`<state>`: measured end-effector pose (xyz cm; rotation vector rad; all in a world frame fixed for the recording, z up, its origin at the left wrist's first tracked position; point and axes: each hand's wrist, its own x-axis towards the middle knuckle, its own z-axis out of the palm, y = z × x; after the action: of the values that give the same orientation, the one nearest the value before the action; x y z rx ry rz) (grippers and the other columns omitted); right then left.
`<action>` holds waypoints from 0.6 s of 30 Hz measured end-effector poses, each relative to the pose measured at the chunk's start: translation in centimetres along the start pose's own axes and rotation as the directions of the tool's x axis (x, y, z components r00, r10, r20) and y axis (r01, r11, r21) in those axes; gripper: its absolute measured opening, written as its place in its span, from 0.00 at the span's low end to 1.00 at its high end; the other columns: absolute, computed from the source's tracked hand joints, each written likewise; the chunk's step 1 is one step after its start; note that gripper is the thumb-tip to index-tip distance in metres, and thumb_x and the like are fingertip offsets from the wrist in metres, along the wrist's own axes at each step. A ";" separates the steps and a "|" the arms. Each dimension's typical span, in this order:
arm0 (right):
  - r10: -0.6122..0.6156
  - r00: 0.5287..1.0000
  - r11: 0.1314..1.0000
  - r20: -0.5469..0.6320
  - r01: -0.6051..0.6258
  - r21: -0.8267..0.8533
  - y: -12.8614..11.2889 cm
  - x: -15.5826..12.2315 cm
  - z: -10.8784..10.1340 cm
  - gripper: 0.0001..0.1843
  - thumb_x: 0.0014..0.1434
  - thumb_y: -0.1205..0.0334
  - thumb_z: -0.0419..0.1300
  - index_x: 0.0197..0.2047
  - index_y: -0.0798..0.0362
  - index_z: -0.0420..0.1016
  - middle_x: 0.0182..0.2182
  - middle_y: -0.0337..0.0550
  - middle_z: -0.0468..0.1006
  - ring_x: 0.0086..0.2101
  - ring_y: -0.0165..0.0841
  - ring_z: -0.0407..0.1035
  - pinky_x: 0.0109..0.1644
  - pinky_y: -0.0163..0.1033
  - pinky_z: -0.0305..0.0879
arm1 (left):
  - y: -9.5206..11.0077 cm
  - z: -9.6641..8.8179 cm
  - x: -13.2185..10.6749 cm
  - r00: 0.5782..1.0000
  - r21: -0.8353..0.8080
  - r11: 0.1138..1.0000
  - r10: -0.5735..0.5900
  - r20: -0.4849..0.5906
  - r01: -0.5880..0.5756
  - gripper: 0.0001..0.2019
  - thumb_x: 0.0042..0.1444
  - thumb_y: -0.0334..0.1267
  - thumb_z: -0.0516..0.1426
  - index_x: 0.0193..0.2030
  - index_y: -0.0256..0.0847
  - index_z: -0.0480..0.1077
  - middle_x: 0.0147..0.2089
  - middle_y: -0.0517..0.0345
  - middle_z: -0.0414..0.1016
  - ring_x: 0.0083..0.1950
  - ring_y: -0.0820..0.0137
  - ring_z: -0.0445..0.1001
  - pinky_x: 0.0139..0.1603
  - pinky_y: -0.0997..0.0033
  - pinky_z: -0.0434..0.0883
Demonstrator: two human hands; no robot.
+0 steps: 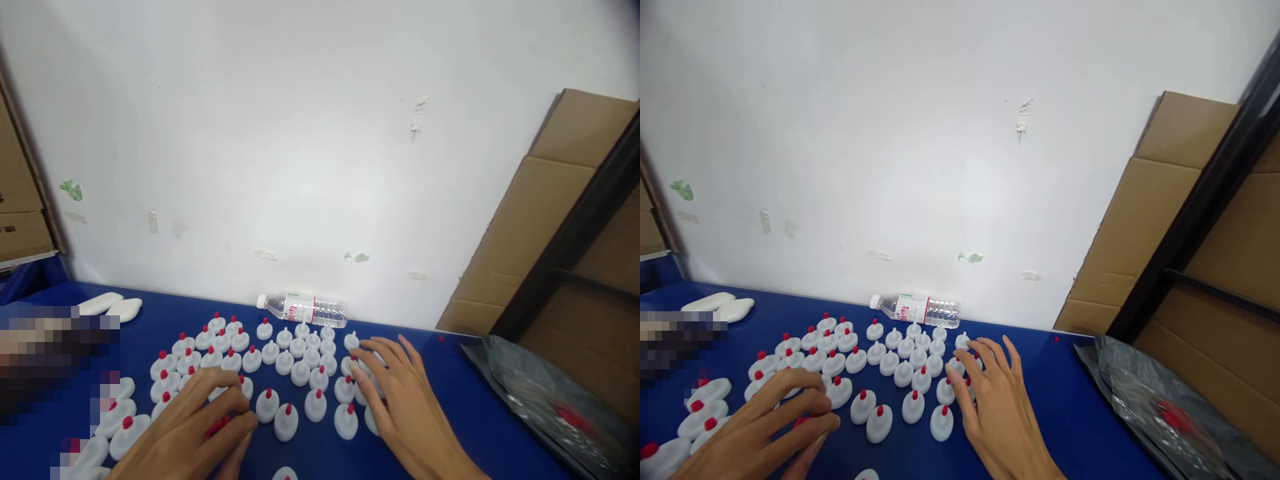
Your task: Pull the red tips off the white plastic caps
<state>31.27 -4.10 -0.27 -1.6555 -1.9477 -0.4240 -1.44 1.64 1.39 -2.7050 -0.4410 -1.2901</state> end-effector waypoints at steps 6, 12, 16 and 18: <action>0.089 0.989 0.995 0.118 -0.092 0.026 1.5 0.1 0.5 0.28 0.81 0.39 0.44 0.71 0.33 0.77 0.72 0.38 0.75 0.75 0.48 0.63 0.79 0.78 0.54 | -0.1 -1.5 1.1 0.990 0.141 0.988 -0.077 0.122 0.059 0.11 0.70 0.28 0.54 0.39 0.49 0.72 0.41 0.63 0.79 0.54 0.65 0.74 0.66 0.72 0.64; 0.217 0.925 0.965 0.313 -0.252 0.076 2.4 0.9 1.0 0.39 0.79 0.30 0.34 0.77 0.34 0.69 0.78 0.35 0.66 0.80 0.47 0.49 0.84 0.73 0.38 | -0.2 -1.2 0.6 0.973 0.300 0.954 -0.048 0.225 -0.022 0.11 0.69 0.31 0.54 0.41 0.48 0.76 0.42 0.58 0.82 0.48 0.58 0.78 0.62 0.56 0.68; 0.213 0.898 0.954 0.385 -0.276 0.114 2.7 1.3 1.0 0.40 0.79 0.30 0.34 0.77 0.35 0.70 0.76 0.35 0.67 0.80 0.48 0.49 0.84 0.73 0.38 | -1.3 0.1 -1.6 0.919 0.326 0.945 -0.145 0.367 0.018 0.07 0.70 0.35 0.59 0.42 0.47 0.80 0.43 0.52 0.82 0.51 0.55 0.78 0.67 0.50 0.70; 0.202 0.887 0.948 0.415 -0.283 0.143 2.7 1.4 0.9 0.41 0.79 0.30 0.32 0.76 0.36 0.71 0.76 0.35 0.69 0.80 0.47 0.50 0.84 0.72 0.39 | -1.9 0.6 -2.7 0.912 0.321 0.946 -0.171 0.372 0.046 0.07 0.68 0.35 0.61 0.40 0.47 0.81 0.45 0.50 0.83 0.54 0.55 0.78 0.70 0.48 0.69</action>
<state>33.57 -1.94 -0.45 -1.9294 -1.9371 0.2191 -3.16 3.04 -1.15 -2.6883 -0.7733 -0.6117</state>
